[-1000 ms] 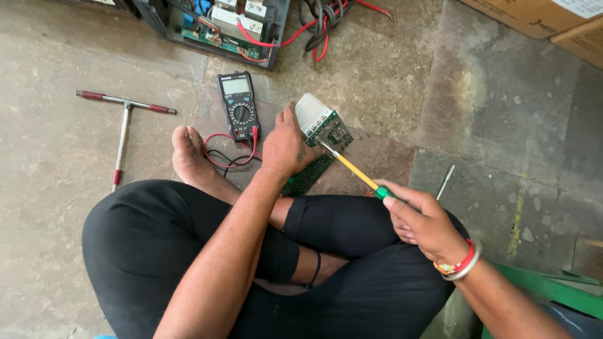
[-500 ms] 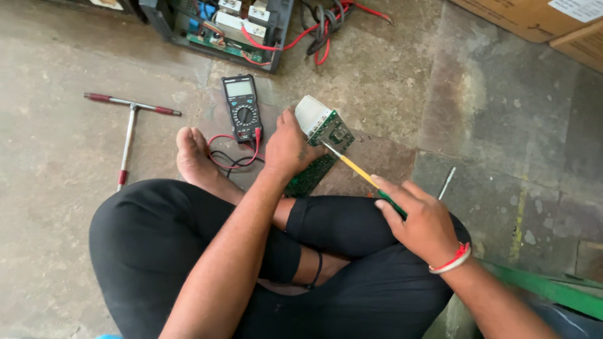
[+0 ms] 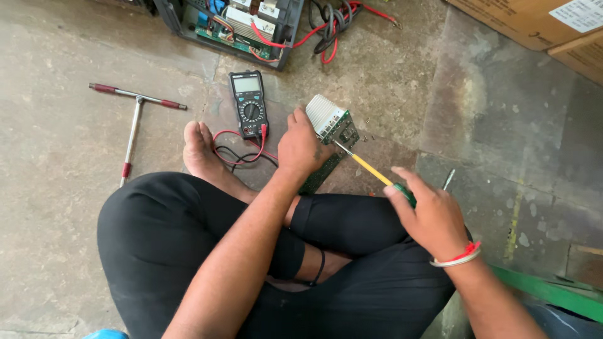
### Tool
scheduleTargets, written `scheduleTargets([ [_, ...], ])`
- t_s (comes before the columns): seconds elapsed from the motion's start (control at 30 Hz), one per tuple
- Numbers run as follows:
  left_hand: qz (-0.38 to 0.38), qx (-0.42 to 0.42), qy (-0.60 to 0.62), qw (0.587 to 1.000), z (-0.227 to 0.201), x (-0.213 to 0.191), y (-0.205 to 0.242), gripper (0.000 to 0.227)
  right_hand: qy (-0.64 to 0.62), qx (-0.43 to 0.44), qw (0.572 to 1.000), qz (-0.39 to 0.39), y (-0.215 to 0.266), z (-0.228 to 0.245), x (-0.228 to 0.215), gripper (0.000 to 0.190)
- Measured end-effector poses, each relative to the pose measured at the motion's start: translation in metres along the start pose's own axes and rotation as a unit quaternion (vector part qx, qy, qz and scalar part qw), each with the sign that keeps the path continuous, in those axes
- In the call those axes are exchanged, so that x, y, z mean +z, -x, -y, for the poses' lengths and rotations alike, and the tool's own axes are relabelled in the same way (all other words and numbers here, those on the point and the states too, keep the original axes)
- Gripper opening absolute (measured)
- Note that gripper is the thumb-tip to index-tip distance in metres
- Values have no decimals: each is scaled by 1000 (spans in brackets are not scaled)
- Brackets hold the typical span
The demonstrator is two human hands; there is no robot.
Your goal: The person sits on the floor and uses a screwdriver to remove screws from a metal heatsink attached to a circuit board. They then detach the heatsink from the board and place it aside.
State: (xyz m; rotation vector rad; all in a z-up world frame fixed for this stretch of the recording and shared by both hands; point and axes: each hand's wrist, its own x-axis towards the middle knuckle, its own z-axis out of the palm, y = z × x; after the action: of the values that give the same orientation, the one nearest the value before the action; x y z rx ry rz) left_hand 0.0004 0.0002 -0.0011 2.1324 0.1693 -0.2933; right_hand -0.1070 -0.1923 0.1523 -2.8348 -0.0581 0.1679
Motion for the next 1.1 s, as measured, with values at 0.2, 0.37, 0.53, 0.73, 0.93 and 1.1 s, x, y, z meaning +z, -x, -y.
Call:
scheduleTargets([
  [0.2, 2, -9, 13, 1000, 1, 2, -1, 108, -9, 40, 999, 10, -6, 1, -6, 55],
  [0.37, -13, 8, 16, 1000, 0, 3, 2, 108, 14, 25, 995, 94, -10, -7, -6, 41],
  [0.53, 2, -18, 15, 1000, -3, 0, 2, 107, 28, 67, 991, 114, -19, -9, -6, 58],
  [0.73, -1, -5, 22, 1000, -8, 4, 8, 105, 81, -32, 990, 111, -23, -19, 8, 37],
  [0.93, -18, 15, 30, 999, -7, 3, 10, 105, 124, 61, 982, 129, -36, -23, 28, 28],
  [1.1, -19, 18, 39, 999, -11, 1, 13, 103, 165, 75, 980, 85, -39, -17, 34, 31],
])
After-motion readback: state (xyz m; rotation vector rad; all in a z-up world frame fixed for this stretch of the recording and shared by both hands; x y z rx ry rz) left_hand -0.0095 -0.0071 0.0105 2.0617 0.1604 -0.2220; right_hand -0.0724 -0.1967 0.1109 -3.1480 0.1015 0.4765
